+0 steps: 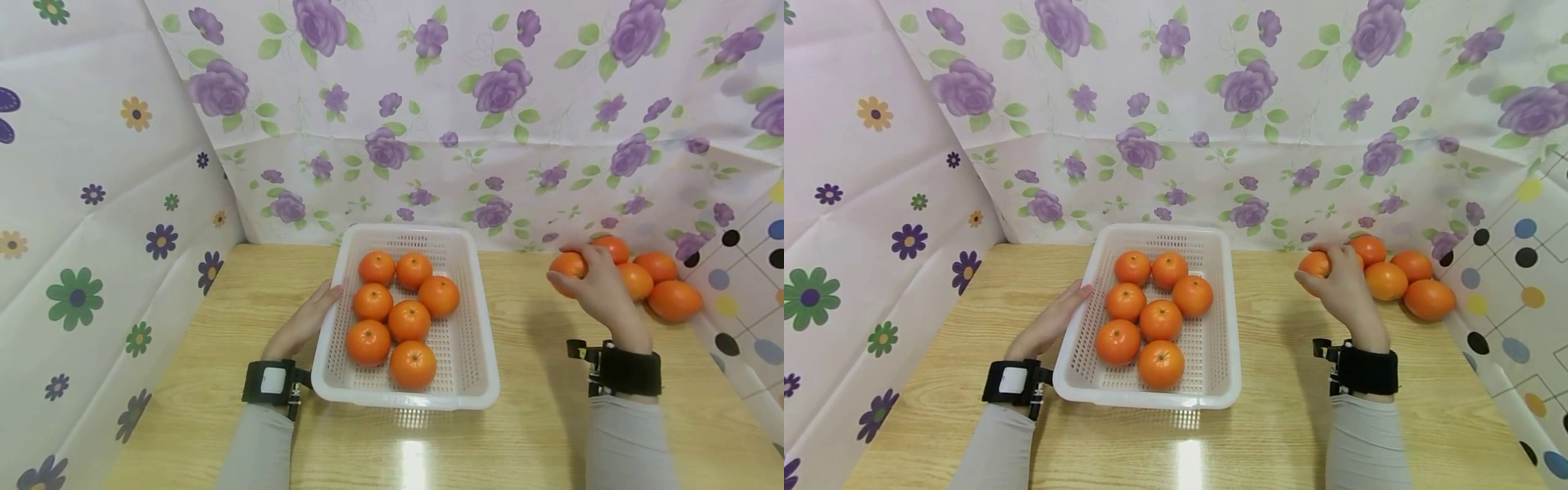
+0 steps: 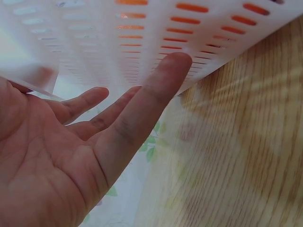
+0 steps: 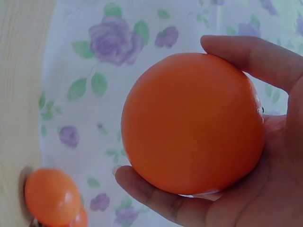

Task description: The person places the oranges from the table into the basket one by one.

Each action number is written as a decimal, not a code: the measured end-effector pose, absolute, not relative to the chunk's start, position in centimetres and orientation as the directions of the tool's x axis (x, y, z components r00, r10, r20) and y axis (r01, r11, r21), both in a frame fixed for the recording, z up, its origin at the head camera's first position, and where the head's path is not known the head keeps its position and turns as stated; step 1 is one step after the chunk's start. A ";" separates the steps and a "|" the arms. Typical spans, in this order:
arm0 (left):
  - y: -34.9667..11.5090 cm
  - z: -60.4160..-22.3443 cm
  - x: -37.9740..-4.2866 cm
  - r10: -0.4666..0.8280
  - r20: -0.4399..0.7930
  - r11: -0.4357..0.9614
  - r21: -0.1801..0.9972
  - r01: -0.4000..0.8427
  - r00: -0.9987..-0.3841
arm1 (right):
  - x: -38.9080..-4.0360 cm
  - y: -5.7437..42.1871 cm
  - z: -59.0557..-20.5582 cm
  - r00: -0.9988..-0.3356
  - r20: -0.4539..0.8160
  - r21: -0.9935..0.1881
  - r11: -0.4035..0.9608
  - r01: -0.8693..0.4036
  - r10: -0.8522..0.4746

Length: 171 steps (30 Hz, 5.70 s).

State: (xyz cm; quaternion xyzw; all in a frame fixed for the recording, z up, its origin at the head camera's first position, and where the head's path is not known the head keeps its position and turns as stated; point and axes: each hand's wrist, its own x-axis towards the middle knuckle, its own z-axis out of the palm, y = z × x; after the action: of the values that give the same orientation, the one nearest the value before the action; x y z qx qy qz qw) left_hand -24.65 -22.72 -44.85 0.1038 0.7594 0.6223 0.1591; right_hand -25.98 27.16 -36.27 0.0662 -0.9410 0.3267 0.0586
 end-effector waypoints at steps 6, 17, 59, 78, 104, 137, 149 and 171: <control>-22.8 -44.9 -24.6 0.353 -0.109 0.203 0.978 -0.038 -0.929 | -25.3 24.9 -35.5 -0.970 0.186 -0.609 0.756 -0.239 -0.157; -22.8 -44.9 -24.7 0.350 -0.107 0.188 0.981 -0.042 -0.931 | -24.4 21.7 -34.7 -0.949 0.193 -0.614 0.723 -0.316 -0.250; -22.9 -44.9 -25.0 0.346 -0.114 0.231 0.972 -0.033 -0.931 | -25.7 8.4 -34.3 -0.602 -0.485 -0.398 0.774 -0.494 -0.634; -23.0 -44.7 -24.9 0.347 -0.106 0.208 0.977 -0.034 -0.932 | -26.0 6.4 -35.4 -0.651 -0.615 -0.272 0.894 -0.355 -0.445; -22.7 -44.5 -24.8 0.356 -0.093 0.210 0.978 -0.017 -0.930 | -26.1 5.0 -36.0 -0.675 -0.679 -0.155 0.955 -0.251 -0.288; -22.8 -45.0 -25.0 0.340 -0.089 0.227 0.974 -0.010 -0.936 | -30.6 16.3 -30.5 -0.727 -0.187 -0.650 0.638 -0.413 -0.661; -22.9 -44.8 -24.9 0.335 -0.085 0.240 0.971 -0.002 -0.938 | -33.6 24.2 -31.4 -0.857 -0.137 -0.723 0.641 -0.257 -0.497; -22.7 -45.0 -24.8 0.323 -0.086 0.232 0.973 -0.010 -0.943 | -36.8 33.5 -40.0 -0.998 0.053 -0.345 0.938 0.024 0.046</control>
State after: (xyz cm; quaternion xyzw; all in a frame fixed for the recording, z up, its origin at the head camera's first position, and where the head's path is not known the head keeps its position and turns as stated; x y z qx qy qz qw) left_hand -24.85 -22.74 -44.98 0.1013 0.7729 0.6115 0.1359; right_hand -36.83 33.52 -40.00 -0.0178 -0.9839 0.1749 0.0304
